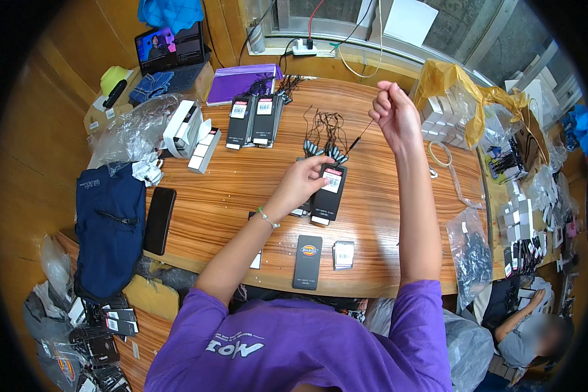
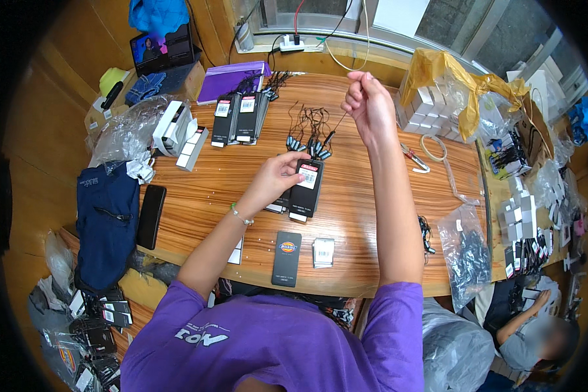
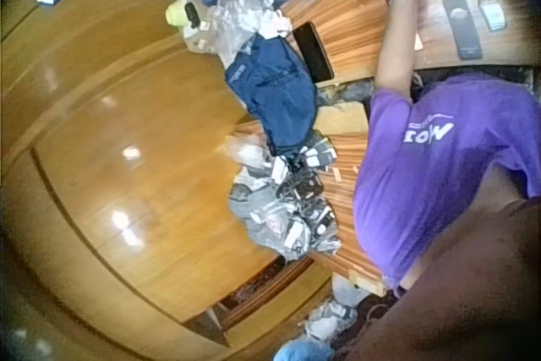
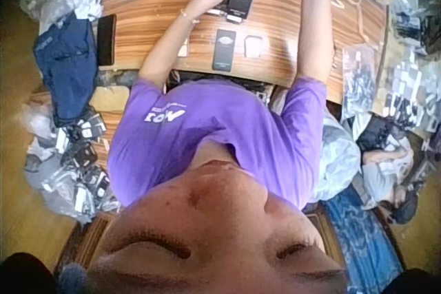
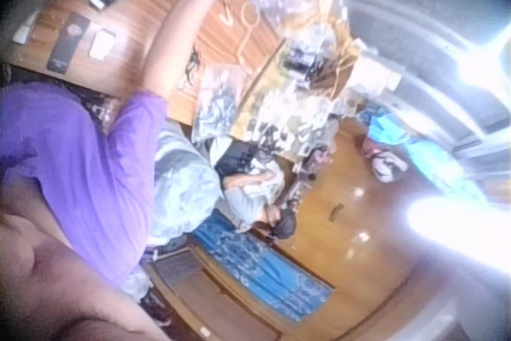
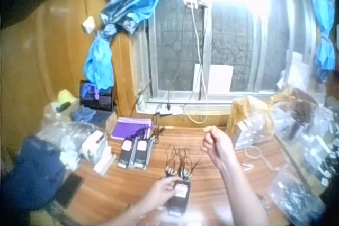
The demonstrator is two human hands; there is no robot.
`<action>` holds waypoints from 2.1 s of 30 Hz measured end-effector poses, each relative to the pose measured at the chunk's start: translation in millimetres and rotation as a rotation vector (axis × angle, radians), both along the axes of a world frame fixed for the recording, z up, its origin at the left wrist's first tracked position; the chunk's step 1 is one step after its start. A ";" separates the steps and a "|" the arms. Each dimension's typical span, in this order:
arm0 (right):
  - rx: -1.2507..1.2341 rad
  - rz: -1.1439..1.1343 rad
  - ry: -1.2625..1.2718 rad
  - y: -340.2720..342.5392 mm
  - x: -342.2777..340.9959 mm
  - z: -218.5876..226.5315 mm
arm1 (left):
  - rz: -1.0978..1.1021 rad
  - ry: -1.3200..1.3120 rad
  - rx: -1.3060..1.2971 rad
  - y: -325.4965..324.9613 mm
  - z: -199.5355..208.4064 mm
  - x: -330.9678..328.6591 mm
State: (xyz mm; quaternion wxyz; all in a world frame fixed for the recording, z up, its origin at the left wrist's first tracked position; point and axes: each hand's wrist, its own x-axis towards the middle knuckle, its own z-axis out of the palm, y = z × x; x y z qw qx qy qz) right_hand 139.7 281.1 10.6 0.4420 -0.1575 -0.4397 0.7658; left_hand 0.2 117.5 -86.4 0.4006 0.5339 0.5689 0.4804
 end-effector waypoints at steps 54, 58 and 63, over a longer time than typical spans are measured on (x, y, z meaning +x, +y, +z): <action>0.758 -0.047 -1.127 -184.1 111.7 -112.6 | -0.041 0.530 -0.049 -129.2 -3.4 24.9; 0.237 -0.015 -0.863 -194.1 110.4 -117.6 | 0.032 -0.256 -0.237 -138.6 -11.7 29.2; 0.359 -0.139 -0.727 -223.7 85.9 -99.4 | 0.026 -0.444 -0.259 -135.1 1.7 54.1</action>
